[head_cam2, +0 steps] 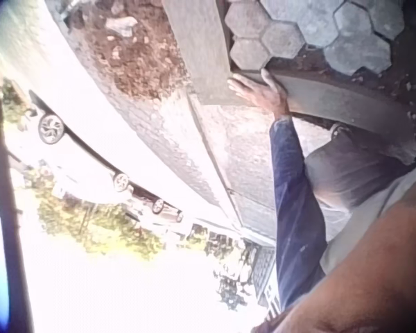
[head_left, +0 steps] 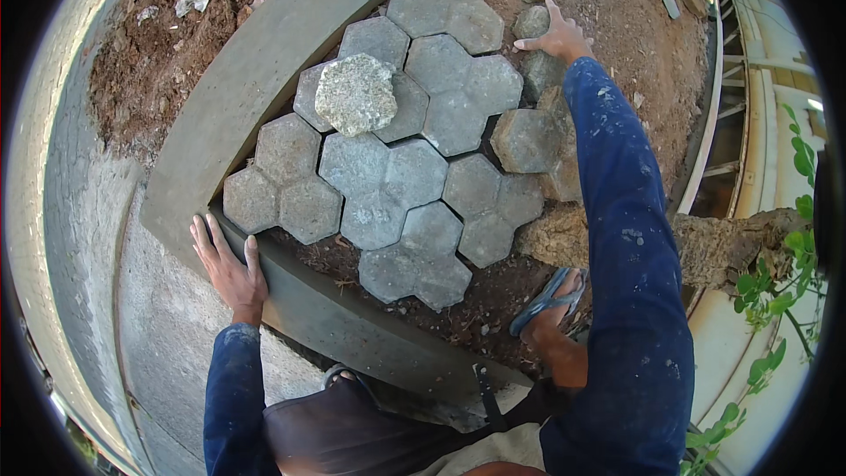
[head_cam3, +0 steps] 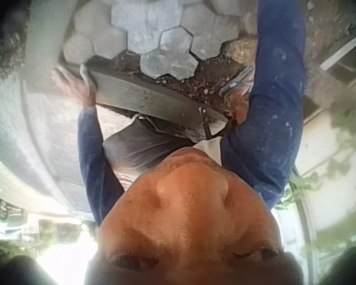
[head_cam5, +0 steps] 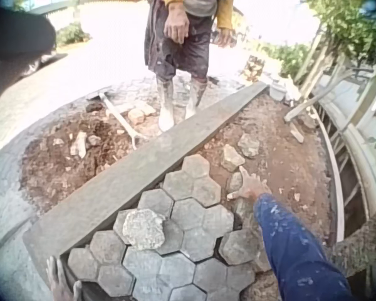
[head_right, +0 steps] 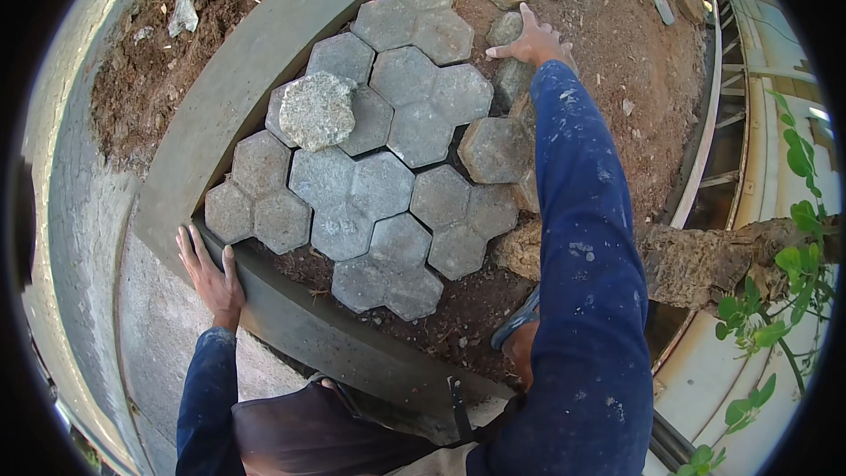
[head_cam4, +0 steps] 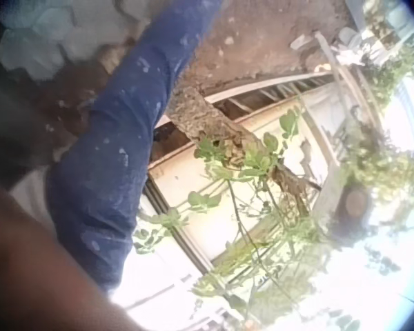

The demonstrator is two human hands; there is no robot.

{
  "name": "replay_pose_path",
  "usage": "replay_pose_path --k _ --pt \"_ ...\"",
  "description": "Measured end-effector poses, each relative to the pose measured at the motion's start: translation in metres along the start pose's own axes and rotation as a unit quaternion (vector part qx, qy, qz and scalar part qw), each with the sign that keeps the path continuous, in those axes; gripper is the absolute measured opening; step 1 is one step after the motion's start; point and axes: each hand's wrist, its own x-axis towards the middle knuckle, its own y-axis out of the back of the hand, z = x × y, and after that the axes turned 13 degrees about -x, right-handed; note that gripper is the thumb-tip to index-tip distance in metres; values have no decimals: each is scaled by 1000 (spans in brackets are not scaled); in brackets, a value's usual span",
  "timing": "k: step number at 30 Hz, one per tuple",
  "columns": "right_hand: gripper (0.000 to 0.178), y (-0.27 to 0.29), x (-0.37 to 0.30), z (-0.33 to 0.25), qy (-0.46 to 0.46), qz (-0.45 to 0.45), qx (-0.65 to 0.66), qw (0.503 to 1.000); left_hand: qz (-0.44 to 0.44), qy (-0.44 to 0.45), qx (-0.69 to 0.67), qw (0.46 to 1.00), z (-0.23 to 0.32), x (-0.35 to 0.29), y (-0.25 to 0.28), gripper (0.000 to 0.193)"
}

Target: Placing hexagonal paving stones into a prepared garden bed area.

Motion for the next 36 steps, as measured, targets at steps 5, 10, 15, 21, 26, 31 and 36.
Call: replay_pose_path --k 5,10,15,21,26,31,36 --pt "125 -15 10 23 10 95 108 990 -9 -7 6 1000 1 3 -1 79" --pt "132 11 60 65 -25 147 144 978 -10 -11 -5 1000 5 4 -5 79" --pt "139 -7 51 88 -3 -21 97 995 -24 -3 -16 1000 5 0 -11 78" --pt "143 -5 -99 62 -41 -380 133 914 -22 0 0 1000 5 3 2 78" --pt "132 -49 -145 44 -92 -159 337 923 -17 -2 4 1000 1 1 -2 78" --pt "93 -28 -181 16 -140 100 200 965 0 -17 -7 1000 3 2 5 77" --pt "70 -89 -164 5 -267 143 176 937 -2 -11 -3 1000 1 -2 -5 76"
